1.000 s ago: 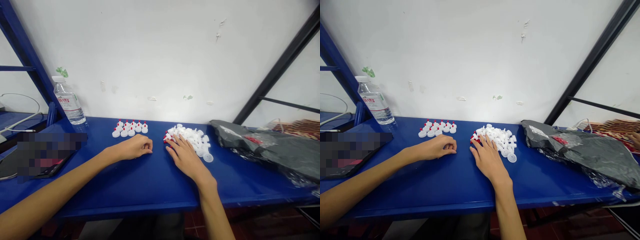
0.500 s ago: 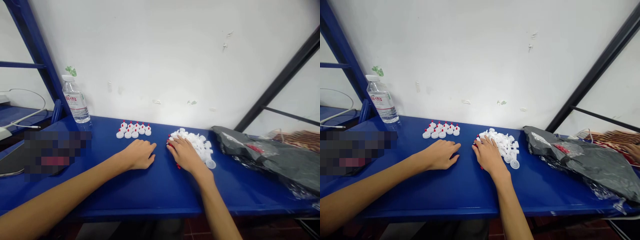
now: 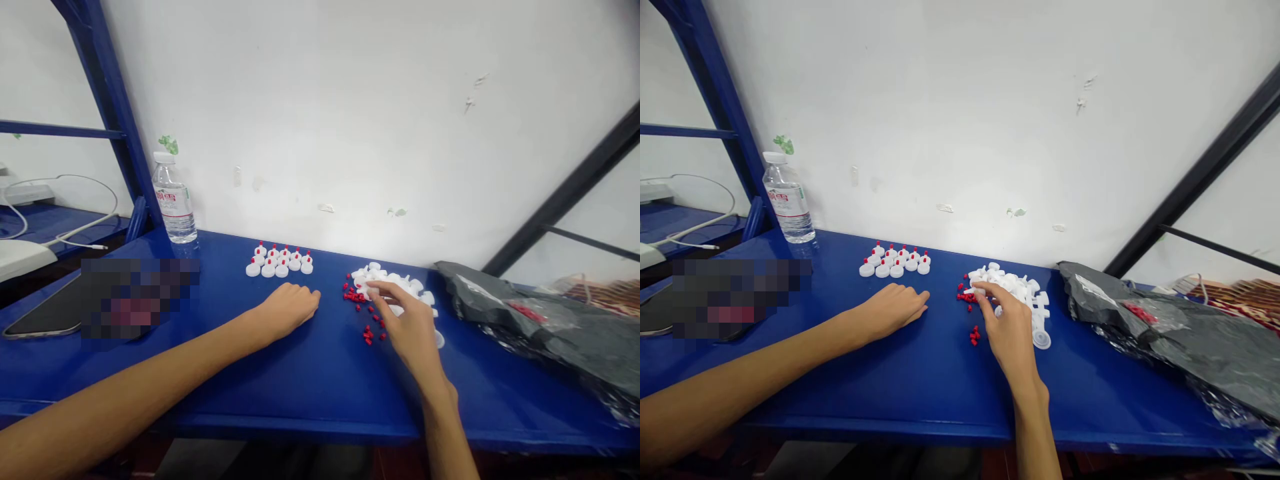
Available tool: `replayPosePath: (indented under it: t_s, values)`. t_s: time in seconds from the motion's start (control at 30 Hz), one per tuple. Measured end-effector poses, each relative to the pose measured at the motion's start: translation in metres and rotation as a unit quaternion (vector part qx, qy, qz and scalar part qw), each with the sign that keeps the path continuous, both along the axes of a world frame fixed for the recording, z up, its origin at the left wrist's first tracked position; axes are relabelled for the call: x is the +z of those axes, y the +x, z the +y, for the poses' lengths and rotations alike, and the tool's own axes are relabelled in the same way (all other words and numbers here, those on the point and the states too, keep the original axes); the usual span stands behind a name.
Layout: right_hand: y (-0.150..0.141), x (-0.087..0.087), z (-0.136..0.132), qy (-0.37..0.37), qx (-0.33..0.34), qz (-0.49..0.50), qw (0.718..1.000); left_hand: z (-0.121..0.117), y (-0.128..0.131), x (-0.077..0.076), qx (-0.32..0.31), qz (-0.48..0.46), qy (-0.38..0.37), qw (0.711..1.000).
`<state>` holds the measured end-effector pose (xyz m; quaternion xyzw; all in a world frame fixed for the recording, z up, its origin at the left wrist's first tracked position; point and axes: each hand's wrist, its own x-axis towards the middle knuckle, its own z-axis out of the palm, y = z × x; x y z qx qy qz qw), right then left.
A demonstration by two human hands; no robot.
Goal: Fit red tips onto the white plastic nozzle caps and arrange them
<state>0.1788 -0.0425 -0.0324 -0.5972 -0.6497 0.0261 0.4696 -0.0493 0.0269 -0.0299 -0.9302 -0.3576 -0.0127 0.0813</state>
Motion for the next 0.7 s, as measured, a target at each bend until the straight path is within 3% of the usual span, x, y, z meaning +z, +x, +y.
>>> replayPosePath:
  t_s: [0.17,0.3,0.4,0.53,0.7]
  values:
    - [0.002,-0.005,0.003,-0.006,0.012,0.044,0.999,0.007,0.003,-0.009,-0.024,-0.051,-0.007,0.998]
    - [0.000,-0.007,0.005,-0.016,0.019,0.009,1.000,0.008,0.007,-0.012,-0.024,-0.094,-0.023,0.995]
    - [-0.003,-0.006,0.004,-0.011,0.043,-0.035,0.998,0.010,0.009,-0.012,0.010,-0.203,-0.096,0.974]
    - [-0.005,-0.003,0.003,-0.008,0.058,-0.060,0.996,0.016,0.010,-0.013,0.065,-0.381,-0.293,0.875]
    - [-0.006,-0.003,0.003,0.001,0.068,-0.057,0.996,0.024,0.008,-0.014,0.115,-0.467,-0.432,0.763]
